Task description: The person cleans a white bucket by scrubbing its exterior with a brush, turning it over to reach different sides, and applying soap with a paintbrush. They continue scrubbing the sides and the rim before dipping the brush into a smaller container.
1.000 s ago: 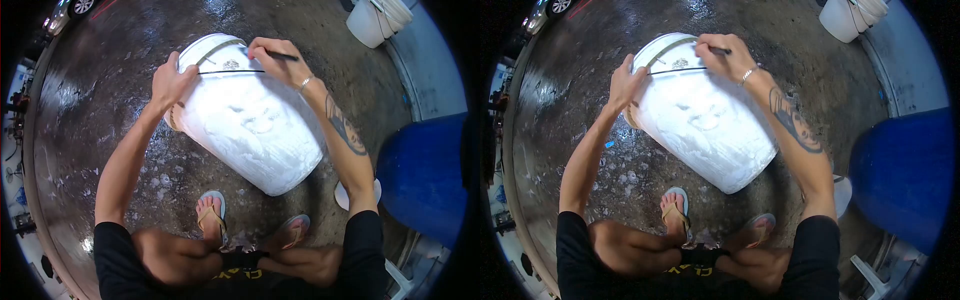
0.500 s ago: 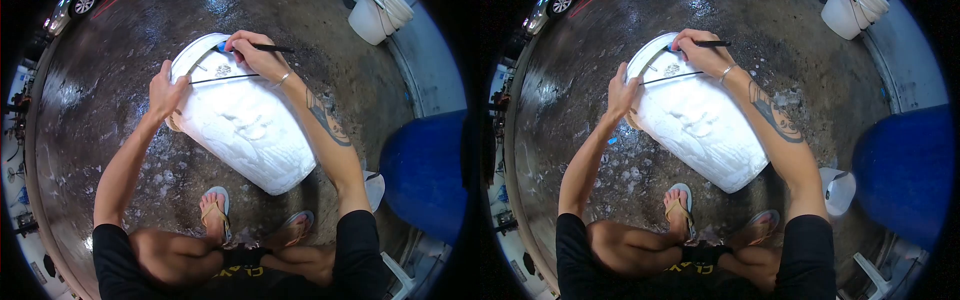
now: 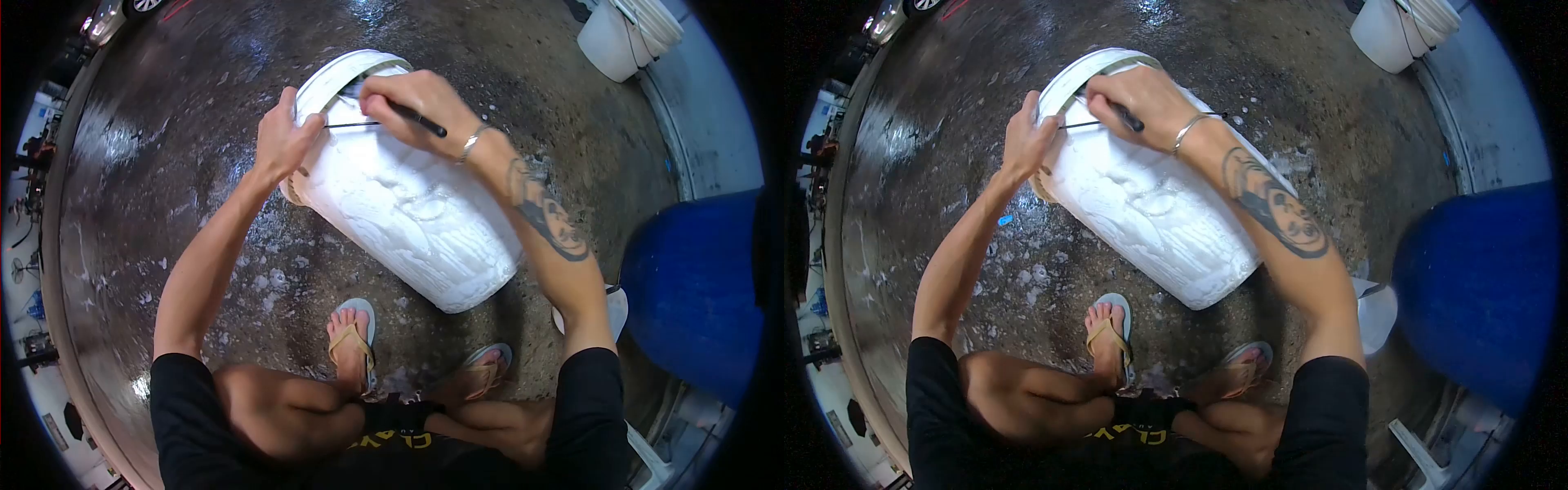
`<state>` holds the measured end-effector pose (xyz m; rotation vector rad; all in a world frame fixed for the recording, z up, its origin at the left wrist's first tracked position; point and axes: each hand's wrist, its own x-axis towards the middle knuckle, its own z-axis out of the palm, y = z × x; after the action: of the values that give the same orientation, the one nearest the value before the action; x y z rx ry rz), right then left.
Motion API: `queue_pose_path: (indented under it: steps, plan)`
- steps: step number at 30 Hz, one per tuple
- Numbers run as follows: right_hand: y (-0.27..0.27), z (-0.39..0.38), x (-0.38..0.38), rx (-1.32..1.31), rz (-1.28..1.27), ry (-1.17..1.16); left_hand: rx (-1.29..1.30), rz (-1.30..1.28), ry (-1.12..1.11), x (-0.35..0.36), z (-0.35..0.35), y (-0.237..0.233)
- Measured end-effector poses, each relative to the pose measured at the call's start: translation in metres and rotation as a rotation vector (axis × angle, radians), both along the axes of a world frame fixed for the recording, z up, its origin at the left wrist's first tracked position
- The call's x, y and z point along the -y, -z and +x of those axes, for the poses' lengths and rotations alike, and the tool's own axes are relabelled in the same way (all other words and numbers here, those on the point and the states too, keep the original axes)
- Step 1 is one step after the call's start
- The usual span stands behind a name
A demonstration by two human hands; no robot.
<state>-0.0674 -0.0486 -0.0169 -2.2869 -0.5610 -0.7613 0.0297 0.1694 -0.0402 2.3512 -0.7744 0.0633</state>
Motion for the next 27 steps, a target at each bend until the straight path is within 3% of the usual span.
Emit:
queue_pose_path:
  steps: [4,7,9,11,12,13,14,15,16,18,19,21,23,24,27]
  plan:
    - [-0.027,-0.001,0.004,-0.268,-0.173,0.098,-0.011,-0.014,-0.003,0.000,0.000,0.000]
    - [-0.021,0.010,-0.003,-0.209,0.023,0.014,0.000,0.018,-0.013,0.001,0.003,0.000]
    - [-0.026,0.001,0.010,-0.379,0.044,-0.041,-0.029,0.023,0.000,0.000,0.003,0.002]
    - [-0.039,-0.013,0.035,-0.505,-0.175,0.062,0.052,-0.007,0.002,-0.004,0.006,0.007]
    - [-0.046,-0.028,0.051,-0.495,-0.165,0.059,0.127,-0.042,0.007,-0.003,0.007,0.013]
    - [-0.055,-0.052,0.068,-0.500,-0.153,0.083,0.108,-0.003,0.037,-0.003,0.007,0.008]
    - [-0.072,-0.086,0.081,-0.587,-0.085,0.113,0.255,0.087,0.050,-0.014,0.030,0.034]
    - [-0.079,-0.116,0.103,-0.626,-0.046,0.109,-0.100,0.051,0.045,-0.003,0.011,0.003]
    - [-0.093,-0.156,0.121,-0.642,-0.050,0.153,0.192,-0.001,0.120,-0.004,0.028,0.024]
    - [-0.112,-0.246,0.145,-0.774,-0.086,0.339,0.248,0.006,0.335,0.014,0.007,-0.002]
    - [-0.093,-0.291,0.157,-0.809,-0.166,0.556,0.307,0.141,0.288,0.022,0.006,0.000]
    - [-0.086,-0.368,0.163,-1.163,-0.140,0.857,0.234,0.050,0.305,0.033,0.027,0.012]
    - [-0.068,-0.423,0.163,-1.387,-0.025,1.026,0.294,0.103,0.208,0.044,0.026,0.010]
    - [-0.060,-0.441,0.158,-1.323,0.098,1.029,0.303,0.104,0.220,0.049,0.028,0.005]
    - [-0.028,-0.480,0.160,-1.416,0.096,1.073,0.117,0.068,0.144,0.059,0.038,-0.008]
